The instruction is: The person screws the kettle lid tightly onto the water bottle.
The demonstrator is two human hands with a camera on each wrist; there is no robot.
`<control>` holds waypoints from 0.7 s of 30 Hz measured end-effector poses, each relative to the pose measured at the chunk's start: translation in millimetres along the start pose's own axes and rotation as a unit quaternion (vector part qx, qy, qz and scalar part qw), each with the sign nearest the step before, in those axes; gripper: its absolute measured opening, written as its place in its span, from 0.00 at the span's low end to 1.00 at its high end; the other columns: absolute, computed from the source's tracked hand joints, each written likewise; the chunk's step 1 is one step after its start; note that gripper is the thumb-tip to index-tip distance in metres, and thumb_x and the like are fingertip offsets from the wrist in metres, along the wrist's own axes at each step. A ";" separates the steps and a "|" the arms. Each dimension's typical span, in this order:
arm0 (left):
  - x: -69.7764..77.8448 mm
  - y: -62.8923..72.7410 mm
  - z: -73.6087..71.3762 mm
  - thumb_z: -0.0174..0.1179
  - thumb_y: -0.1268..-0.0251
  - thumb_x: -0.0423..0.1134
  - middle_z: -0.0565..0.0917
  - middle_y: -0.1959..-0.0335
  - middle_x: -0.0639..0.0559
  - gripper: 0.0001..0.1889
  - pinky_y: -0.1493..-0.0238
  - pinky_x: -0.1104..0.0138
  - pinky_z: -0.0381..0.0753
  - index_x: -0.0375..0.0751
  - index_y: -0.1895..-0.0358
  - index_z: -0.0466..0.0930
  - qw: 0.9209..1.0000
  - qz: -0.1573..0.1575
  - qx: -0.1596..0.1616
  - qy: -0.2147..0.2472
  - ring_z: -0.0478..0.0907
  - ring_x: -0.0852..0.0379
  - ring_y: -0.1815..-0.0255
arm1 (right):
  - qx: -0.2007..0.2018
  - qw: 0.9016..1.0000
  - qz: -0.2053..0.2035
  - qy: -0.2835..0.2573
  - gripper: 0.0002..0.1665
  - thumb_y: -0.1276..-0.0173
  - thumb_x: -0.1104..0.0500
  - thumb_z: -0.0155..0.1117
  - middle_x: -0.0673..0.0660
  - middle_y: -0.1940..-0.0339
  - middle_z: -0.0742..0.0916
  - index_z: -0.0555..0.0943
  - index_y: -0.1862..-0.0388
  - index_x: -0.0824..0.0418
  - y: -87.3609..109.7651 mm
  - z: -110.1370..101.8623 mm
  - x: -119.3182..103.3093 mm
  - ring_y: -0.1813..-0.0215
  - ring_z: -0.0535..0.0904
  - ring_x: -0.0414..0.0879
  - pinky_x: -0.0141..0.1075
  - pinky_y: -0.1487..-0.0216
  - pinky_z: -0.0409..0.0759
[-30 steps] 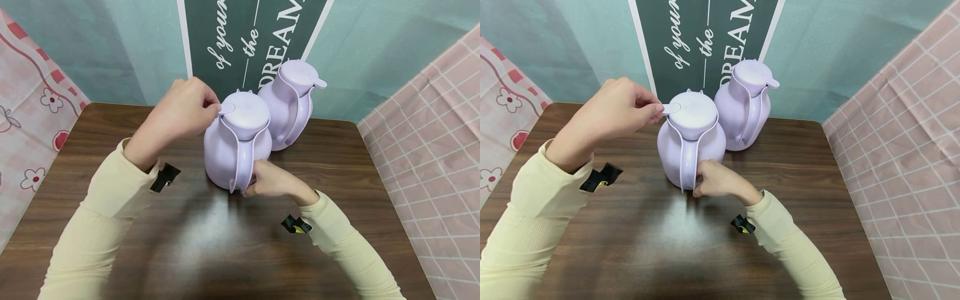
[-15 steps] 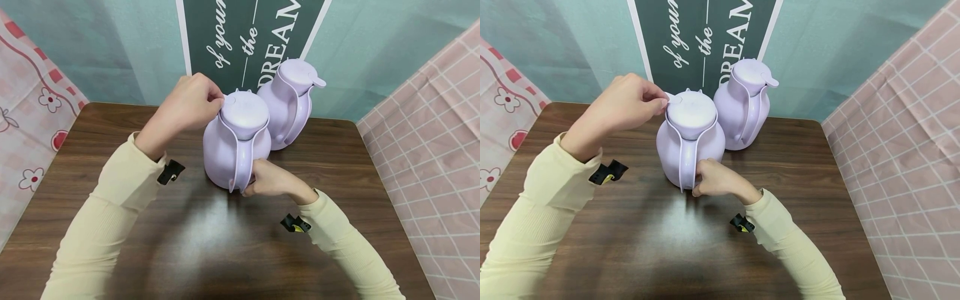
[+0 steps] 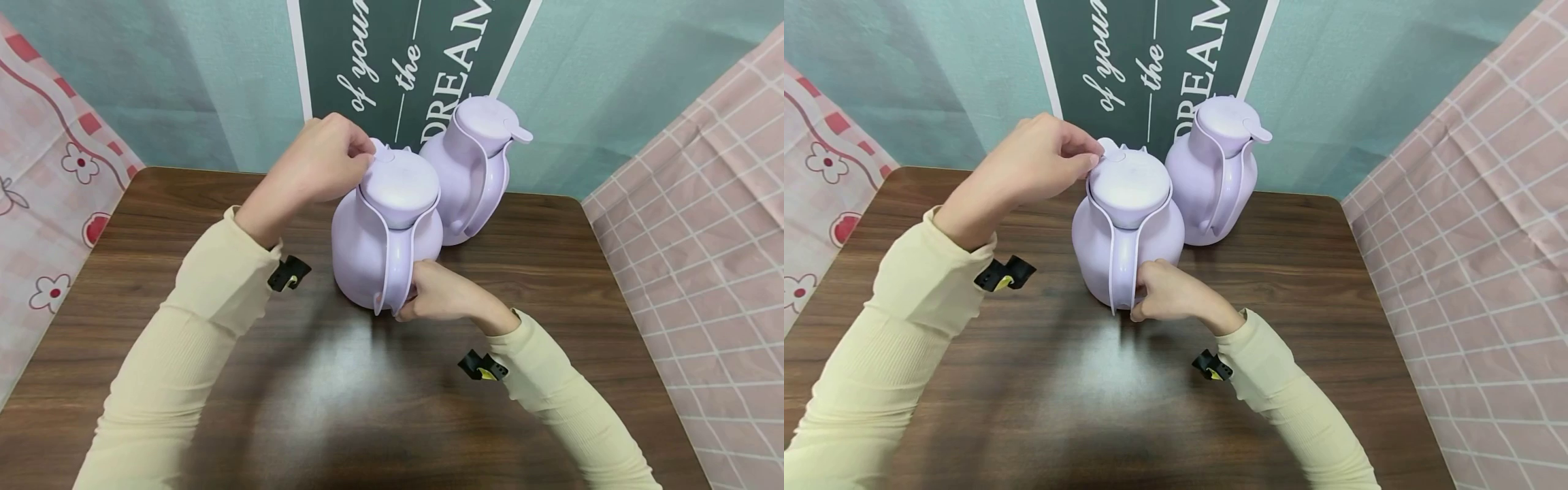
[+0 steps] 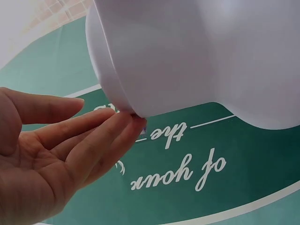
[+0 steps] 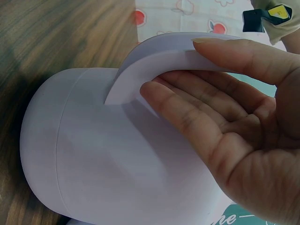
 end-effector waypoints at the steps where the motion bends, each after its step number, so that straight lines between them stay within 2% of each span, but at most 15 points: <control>1: 0.4 -1.2 0.5 0.43 0.40 0.32 0.82 0.61 0.45 0.18 0.65 0.65 0.68 0.35 0.53 0.81 1.000 -0.001 -0.004 0.001 0.72 0.52 0.63 | 0.001 1.000 0.000 0.001 0.18 0.58 0.70 0.66 0.47 0.70 0.83 0.84 0.64 0.59 -0.1 -0.1 0.1 0.66 0.74 0.37 0.33 0.60 0.74; 4: 1.4 -4.3 2.0 0.43 0.40 0.31 0.81 0.55 0.45 0.19 0.58 0.64 0.69 0.35 0.50 0.78 1.000 -0.004 -0.012 0.006 0.72 0.52 0.58 | -0.001 1.000 0.001 0.001 0.17 0.58 0.70 0.66 0.47 0.71 0.83 0.84 0.65 0.59 -0.1 -0.3 0.3 0.67 0.73 0.37 0.33 0.60 0.74; 8: 1.3 -5.6 3.4 0.42 0.40 0.31 0.80 0.53 0.44 0.19 0.52 0.63 0.70 0.35 0.48 0.77 1.000 -0.008 -0.017 0.009 0.73 0.52 0.52 | -0.002 1.000 0.003 -0.001 0.18 0.57 0.70 0.66 0.46 0.70 0.83 0.84 0.64 0.59 0.1 -0.5 -0.2 0.67 0.74 0.37 0.33 0.60 0.74; 15: -0.9 4.9 1.2 0.43 0.42 0.30 0.81 0.55 0.41 0.19 0.49 0.61 0.68 0.33 0.48 0.77 1.000 -0.009 -0.011 0.024 0.71 0.48 0.46 | -0.002 1.000 0.002 -0.005 0.18 0.57 0.70 0.66 0.48 0.69 0.84 0.83 0.63 0.60 -0.3 0.1 0.8 0.66 0.75 0.37 0.33 0.60 0.74; 17: 0.4 8.7 0.4 0.43 0.42 0.30 0.82 0.57 0.41 0.19 0.52 0.61 0.68 0.33 0.49 0.77 1.000 -0.006 -0.008 0.016 0.71 0.47 0.48 | -0.001 1.000 0.004 -0.006 0.17 0.57 0.70 0.66 0.48 0.70 0.84 0.82 0.64 0.61 -0.2 0.1 1.1 0.67 0.75 0.37 0.33 0.61 0.75; 21: 3.7 16.4 -0.5 0.43 0.44 0.30 0.83 0.67 0.44 0.19 0.63 0.62 0.69 0.33 0.51 0.78 1.000 0.007 0.004 -0.008 0.73 0.48 0.62 | -0.003 1.000 0.004 -0.011 0.17 0.57 0.70 0.65 0.47 0.73 0.83 0.82 0.65 0.61 -0.2 0.4 1.3 0.70 0.75 0.37 0.32 0.65 0.75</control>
Point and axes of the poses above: each hand's wrist, its own y-axis away from the middle knuckle, its own z-axis out of the palm, x = y × z, the point moved 4 cm from there along -y, towards the middle knuckle
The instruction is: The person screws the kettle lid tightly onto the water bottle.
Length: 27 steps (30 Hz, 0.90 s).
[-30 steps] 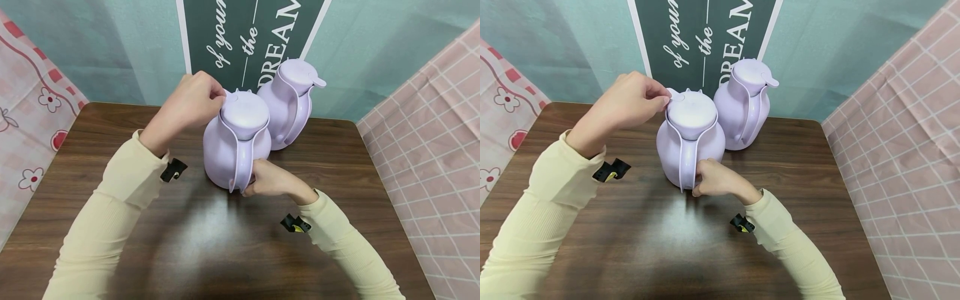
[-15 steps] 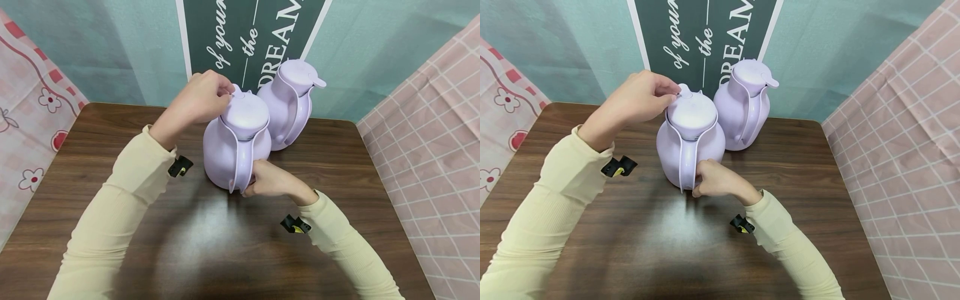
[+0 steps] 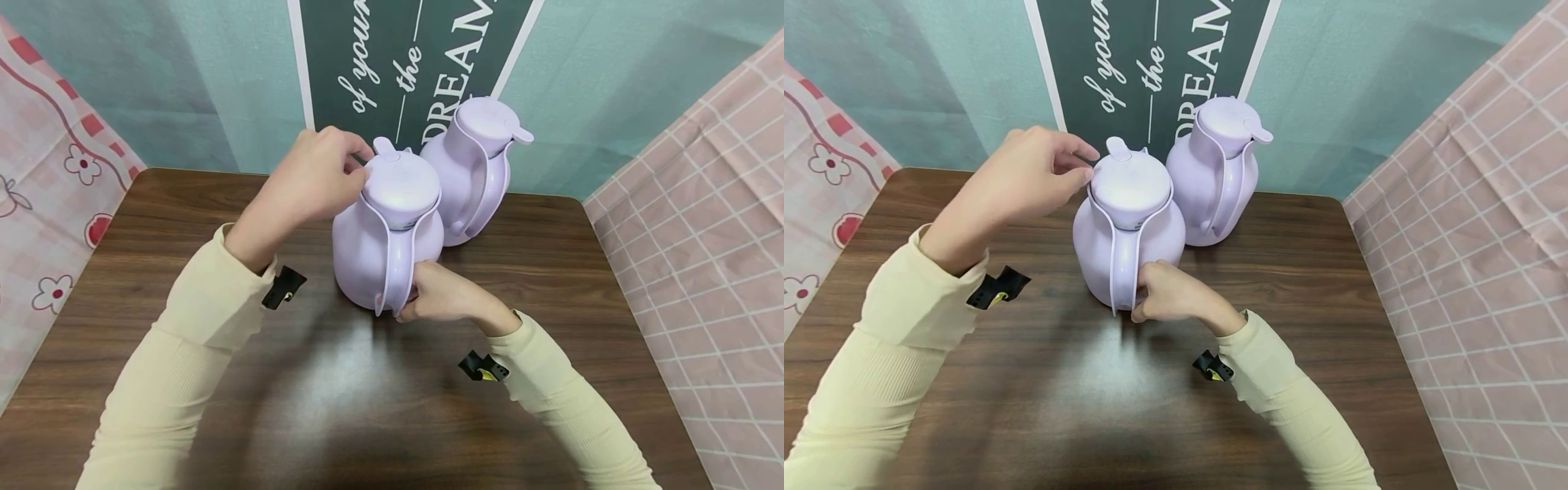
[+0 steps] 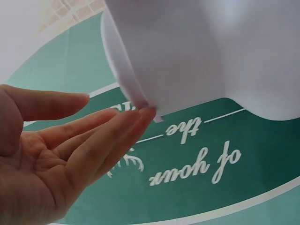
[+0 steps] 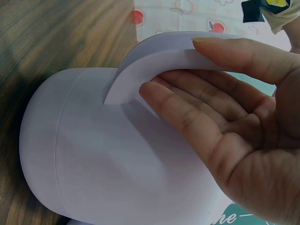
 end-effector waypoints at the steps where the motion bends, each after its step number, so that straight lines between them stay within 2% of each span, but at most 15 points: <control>1: 0.8 1.6 0.1 0.42 0.44 0.30 0.83 0.70 0.44 0.19 0.66 0.63 0.69 0.33 0.52 0.79 1.000 0.003 0.002 -0.006 0.72 0.48 0.65 | 0.000 1.000 0.000 0.001 0.16 0.57 0.70 0.64 0.47 0.74 0.82 0.82 0.65 0.61 0.0 0.1 0.3 0.71 0.75 0.37 0.32 0.65 0.74; 2: 1.4 3.1 0.2 0.42 0.44 0.30 0.82 0.73 0.45 0.19 0.68 0.64 0.68 0.33 0.53 0.79 1.000 0.007 0.004 -0.012 0.72 0.49 0.68 | 0.000 1.000 0.000 -0.001 0.16 0.58 0.71 0.64 0.47 0.74 0.82 0.82 0.65 0.61 -0.2 0.1 0.4 0.71 0.74 0.37 0.32 0.66 0.74; 5: 2.2 6.7 0.5 0.42 0.43 0.30 0.80 0.75 0.46 0.18 0.67 0.64 0.68 0.33 0.56 0.80 1.000 0.014 0.009 -0.020 0.71 0.49 0.68 | -0.001 1.000 -0.001 -0.004 0.17 0.58 0.71 0.64 0.47 0.74 0.82 0.82 0.65 0.62 -0.3 0.2 0.7 0.71 0.74 0.37 0.31 0.66 0.74; 12: 2.0 8.2 1.2 0.42 0.43 0.30 0.82 0.68 0.44 0.18 0.62 0.62 0.70 0.32 0.56 0.81 1.000 0.017 0.009 -0.019 0.73 0.49 0.64 | -0.003 1.000 -0.005 -0.014 0.18 0.57 0.72 0.64 0.48 0.71 0.83 0.82 0.63 0.63 -0.8 0.4 0.3 0.69 0.75 0.37 0.32 0.64 0.75; 18: 1.9 7.0 2.2 0.43 0.42 0.30 0.80 0.76 0.46 0.16 0.66 0.64 0.69 0.34 0.59 0.82 1.000 0.019 0.005 -0.024 0.71 0.50 0.68 | -0.001 1.000 -0.003 -0.009 0.17 0.57 0.71 0.65 0.49 0.70 0.84 0.82 0.64 0.63 0.5 0.2 0.0 0.68 0.76 0.38 0.39 0.61 0.77; 25: 1.5 4.7 2.3 0.44 0.40 0.31 0.82 0.71 0.46 0.17 0.68 0.64 0.69 0.33 0.55 0.81 1.000 0.013 -0.004 -0.016 0.72 0.51 0.69 | 0.000 1.000 -0.009 0.004 0.17 0.57 0.70 0.66 0.48 0.70 0.84 0.84 0.64 0.60 0.6 -1.1 -2.1 0.66 0.74 0.37 0.34 0.58 0.74; 27: 0.8 2.8 2.4 0.44 0.41 0.31 0.78 0.79 0.48 0.16 0.72 0.66 0.66 0.34 0.58 0.82 1.000 0.013 -0.002 -0.016 0.70 0.52 0.73 | 0.000 1.000 -0.010 0.002 0.18 0.57 0.70 0.66 0.48 0.69 0.84 0.83 0.63 0.60 0.4 -1.1 -2.2 0.65 0.74 0.37 0.35 0.57 0.74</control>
Point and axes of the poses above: each hand's wrist, its own y-axis away from the middle knuckle, its own z-axis out of the palm, x = y × z, the point moved 4 cm from there along -y, towards the middle knuckle
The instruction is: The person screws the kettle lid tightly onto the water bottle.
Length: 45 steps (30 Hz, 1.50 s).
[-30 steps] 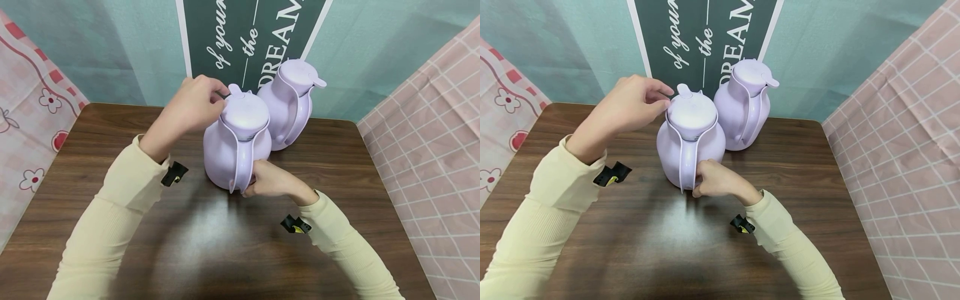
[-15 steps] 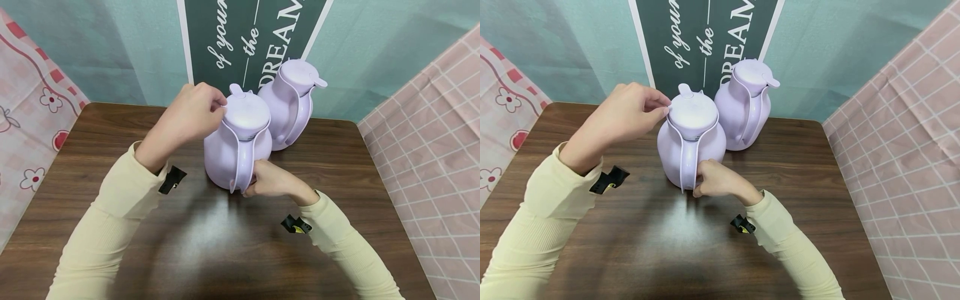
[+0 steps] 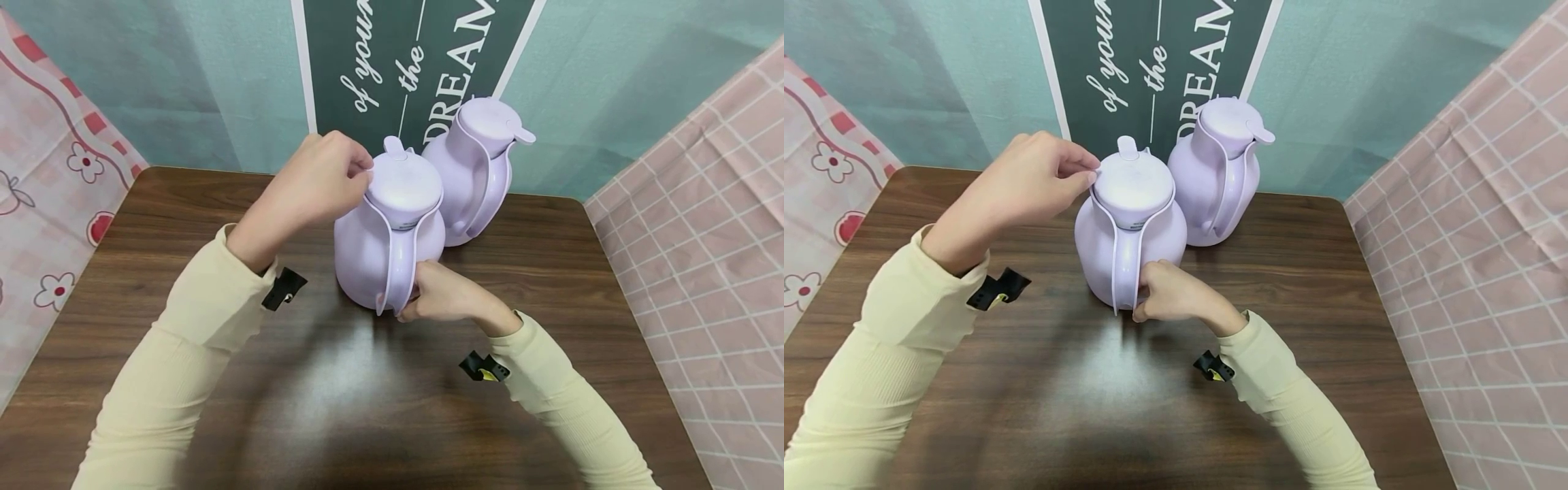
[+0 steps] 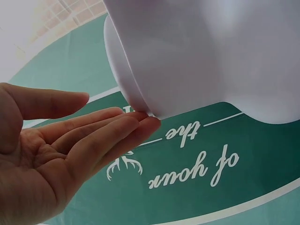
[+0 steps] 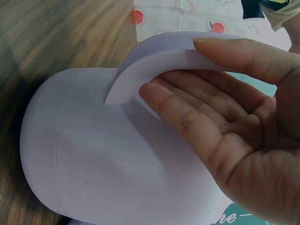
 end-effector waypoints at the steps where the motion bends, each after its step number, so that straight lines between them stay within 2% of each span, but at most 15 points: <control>1: -0.3 -1.0 0.1 0.44 0.41 0.31 0.76 0.82 0.49 0.16 0.74 0.66 0.65 0.34 0.60 0.82 1.000 0.001 0.001 -0.001 0.68 0.53 0.75 | -0.001 1.000 0.001 -0.002 0.18 0.57 0.70 0.66 0.48 0.68 0.84 0.83 0.63 0.60 0.0 0.1 0.1 0.65 0.75 0.37 0.36 0.57 0.75; 5: -1.3 -4.8 0.4 0.44 0.42 0.30 0.65 0.90 0.53 0.14 0.78 0.67 0.59 0.36 0.67 0.82 1.000 0.008 0.006 -0.007 0.62 0.56 0.81 | -0.001 1.000 0.005 -0.007 0.18 0.57 0.71 0.65 0.49 0.69 0.84 0.83 0.63 0.62 -0.1 0.3 0.9 0.67 0.75 0.37 0.36 0.60 0.75; 8: -1.9 -7.0 0.5 0.44 0.42 0.30 0.65 0.90 0.53 0.14 0.79 0.68 0.58 0.36 0.68 0.82 1.000 0.009 0.005 -0.008 0.61 0.58 0.82 | -0.001 1.000 0.003 -0.010 0.18 0.57 0.71 0.64 0.49 0.70 0.84 0.82 0.63 0.62 -0.7 0.7 1.3 0.69 0.75 0.37 0.34 0.63 0.75; 12: -3.2 -10.0 0.7 0.44 0.41 0.31 0.74 0.83 0.51 0.15 0.76 0.68 0.62 0.35 0.62 0.82 1.000 -0.001 -0.002 0.003 0.65 0.56 0.78 | -0.004 1.000 -0.001 -0.020 0.18 0.57 0.72 0.63 0.49 0.70 0.83 0.82 0.62 0.63 -1.3 1.4 1.6 0.69 0.75 0.37 0.36 0.63 0.76; 15: -4.2 -13.3 1.4 0.44 0.41 0.31 0.73 0.83 0.51 0.15 0.75 0.68 0.63 0.36 0.63 0.83 1.000 -0.008 -0.006 0.009 0.66 0.56 0.77 | -0.007 1.000 -0.002 -0.028 0.19 0.57 0.72 0.63 0.49 0.68 0.84 0.82 0.61 0.64 -1.7 1.5 1.7 0.68 0.75 0.38 0.40 0.62 0.76; 19: -4.1 -18.3 1.8 0.43 0.42 0.30 0.69 0.86 0.51 0.15 0.76 0.68 0.61 0.37 0.64 0.83 1.000 -0.011 -0.010 0.009 0.65 0.55 0.76 | -0.004 1.000 0.005 -0.018 0.19 0.57 0.71 0.64 0.49 0.69 0.84 0.82 0.62 0.63 -1.9 0.8 1.3 0.67 0.75 0.38 0.37 0.61 0.76; 24: -4.2 -23.5 1.7 0.43 0.42 0.31 0.79 0.73 0.48 0.17 0.70 0.67 0.65 0.37 0.57 0.82 1.000 -0.016 -0.021 0.009 0.69 0.52 0.67 | 0.001 1.000 0.006 0.004 0.18 0.57 0.69 0.66 0.47 0.69 0.83 0.83 0.64 0.59 -2.5 0.6 0.6 0.66 0.74 0.37 0.34 0.59 0.74; 27: -4.9 -26.1 2.5 0.43 0.43 0.30 0.81 0.66 0.47 0.19 0.66 0.66 0.67 0.37 0.54 0.81 0.999 -0.015 -0.030 0.011 0.71 0.51 0.63 | 0.000 1.000 -0.001 0.007 0.17 0.57 0.69 0.66 0.47 0.69 0.84 0.84 0.64 0.59 -2.9 1.0 0.1 0.65 0.73 0.37 0.34 0.58 0.73; 32: -6.3 -26.2 3.3 0.43 0.40 0.31 0.81 0.55 0.46 0.19 0.56 0.64 0.70 0.36 0.48 0.78 0.999 -0.019 -0.044 0.018 0.73 0.51 0.54 | 0.000 1.000 -0.004 0.008 0.17 0.57 0.69 0.66 0.47 0.70 0.83 0.84 0.65 0.58 -2.7 1.0 -0.5 0.66 0.73 0.37 0.33 0.59 0.73; 36: -5.5 -22.3 1.0 0.45 0.39 0.32 0.78 0.48 0.43 0.20 0.47 0.61 0.69 0.34 0.45 0.74 0.998 -0.027 -0.050 0.025 0.71 0.52 0.45 | -0.003 1.000 0.002 0.004 0.17 0.57 0.69 0.66 0.47 0.71 0.83 0.84 0.65 0.58 -2.5 1.3 -0.1 0.67 0.73 0.37 0.33 0.60 0.73; 40: -1.7 -16.5 -4.9 0.45 0.40 0.32 0.80 0.52 0.43 0.19 0.50 0.62 0.71 0.33 0.48 0.77 0.999 -0.035 -0.034 0.025 0.73 0.51 0.49 | -0.002 1.000 0.004 0.003 0.17 0.57 0.69 0.66 0.46 0.70 0.83 0.84 0.64 0.58 -1.9 1.4 0.9 0.67 0.73 0.37 0.34 0.60 0.74; 45: 3.9 -9.1 -10.3 0.45 0.43 0.31 0.82 0.71 0.46 0.15 0.66 0.65 0.70 0.36 0.62 0.83 1.000 -0.027 -0.011 0.005 0.71 0.51 0.64 | 0.003 1.000 0.011 0.002 0.17 0.58 0.70 0.65 0.47 0.71 0.83 0.82 0.65 0.61 -0.4 1.0 2.5 0.68 0.74 0.37 0.35 0.62 0.75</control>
Point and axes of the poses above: each hand's wrist, its own y-axis away from the middle knuckle, its own z-axis out of the palm, x = y × z, the point moved 4 cm from there along -y, towards the middle knuckle
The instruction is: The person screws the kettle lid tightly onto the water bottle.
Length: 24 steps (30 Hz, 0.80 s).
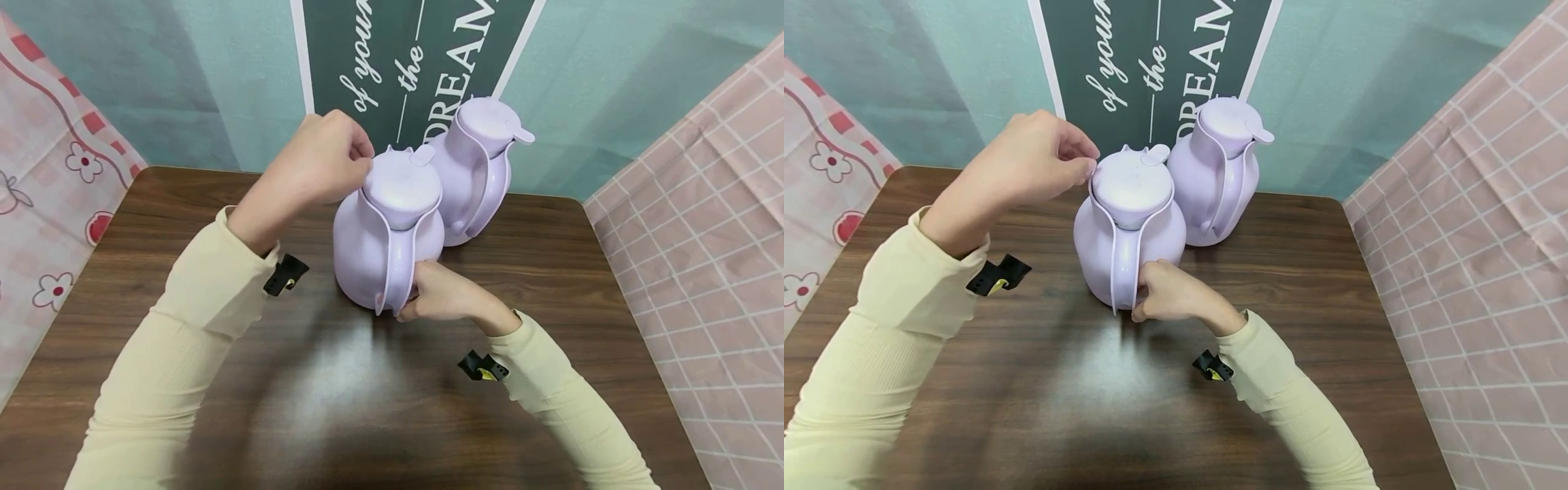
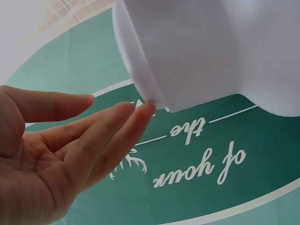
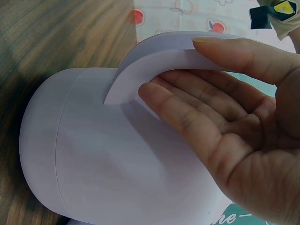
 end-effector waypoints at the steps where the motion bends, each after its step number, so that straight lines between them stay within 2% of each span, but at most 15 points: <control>1: 0.8 1.2 0.0 0.45 0.44 0.31 0.81 0.74 0.47 0.15 0.69 0.65 0.68 0.36 0.64 0.84 1.000 0.003 0.001 -0.004 0.70 0.51 0.66 | 0.001 1.000 0.002 -0.001 0.17 0.58 0.70 0.65 0.47 0.72 0.83 0.82 0.64 0.61 0.2 -0.1 0.2 0.68 0.75 0.38 0.34 0.63 0.75; 4: 1.8 3.6 1.4 0.46 0.44 0.31 0.79 0.77 0.48 0.14 0.71 0.66 0.67 0.37 0.66 0.84 1.000 0.011 -0.004 -0.010 0.69 0.52 0.69 | 0.001 1.000 0.006 -0.006 0.17 0.58 0.70 0.65 0.48 0.72 0.83 0.81 0.64 0.62 0.3 0.0 0.4 0.68 0.75 0.38 0.34 0.63 0.75; 10: 2.0 4.7 3.2 0.46 0.43 0.30 0.80 0.76 0.49 0.14 0.71 0.67 0.66 0.37 0.65 0.84 1.000 0.012 -0.006 -0.005 0.69 0.53 0.70 | -0.003 1.000 0.008 -0.011 0.18 0.57 0.70 0.65 0.47 0.71 0.84 0.82 0.63 0.61 0.7 -0.2 0.0 0.67 0.75 0.37 0.35 0.61 0.75; 16: 2.5 3.9 4.8 0.45 0.43 0.30 0.80 0.76 0.49 0.15 0.74 0.68 0.65 0.37 0.61 0.83 1.000 0.008 -0.010 0.006 0.69 0.54 0.73 | -0.004 1.000 -0.011 -0.002 0.17 0.57 0.70 0.65 0.46 0.72 0.83 0.84 0.65 0.59 0.5 -0.7 -0.7 0.68 0.73 0.37 0.35 0.61 0.75; 24: 0.2 -2.3 5.3 0.45 0.41 0.30 0.82 0.63 0.45 0.17 0.62 0.65 0.70 0.33 0.54 0.80 1.000 -0.002 -0.018 0.026 0.73 0.53 0.62 | -0.002 1.000 -0.023 -0.003 0.17 0.57 0.70 0.66 0.48 0.70 0.84 0.84 0.64 0.60 -0.6 -1.2 -1.5 0.67 0.73 0.37 0.36 0.59 0.74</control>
Point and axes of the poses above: each hand's wrist, its own y-axis away from the middle knuckle, its own z-axis out of the palm, x = y × z, the point moved 4 cm from there along -y, towards the middle knuckle
